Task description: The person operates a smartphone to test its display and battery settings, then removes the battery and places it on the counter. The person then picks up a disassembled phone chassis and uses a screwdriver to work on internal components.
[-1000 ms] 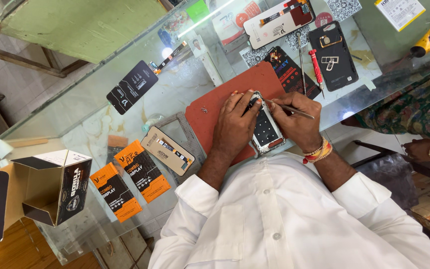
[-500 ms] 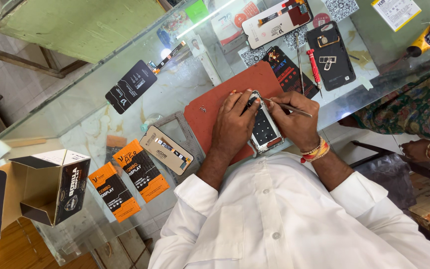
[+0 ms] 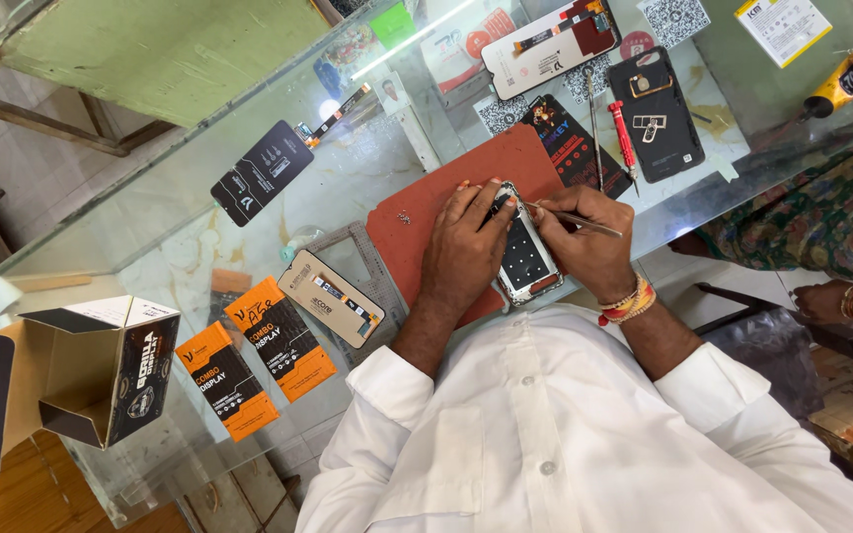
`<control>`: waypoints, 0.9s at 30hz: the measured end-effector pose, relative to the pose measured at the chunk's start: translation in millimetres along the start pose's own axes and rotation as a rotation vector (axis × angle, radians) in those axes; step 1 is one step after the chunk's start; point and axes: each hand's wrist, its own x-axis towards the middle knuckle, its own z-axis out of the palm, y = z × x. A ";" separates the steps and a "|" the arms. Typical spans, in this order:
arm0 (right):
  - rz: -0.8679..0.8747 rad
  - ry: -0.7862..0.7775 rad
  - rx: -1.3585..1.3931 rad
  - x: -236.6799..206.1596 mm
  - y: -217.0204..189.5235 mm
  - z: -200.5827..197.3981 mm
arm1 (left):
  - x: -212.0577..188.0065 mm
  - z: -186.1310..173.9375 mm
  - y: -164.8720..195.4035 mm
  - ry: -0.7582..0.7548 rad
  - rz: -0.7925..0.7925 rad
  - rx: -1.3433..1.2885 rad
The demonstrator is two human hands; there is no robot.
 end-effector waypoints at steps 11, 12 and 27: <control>0.038 0.001 -0.019 1.2 -0.6 4.0 | 0.8 -1.9 -0.2 -0.002 0.003 -0.010; 0.033 0.004 -0.013 1.6 -0.8 4.4 | 0.8 -2.1 -0.3 -0.003 0.005 -0.007; -0.112 -0.046 0.006 9.6 -10.2 6.9 | -1.8 -4.9 -4.5 0.045 0.028 -0.014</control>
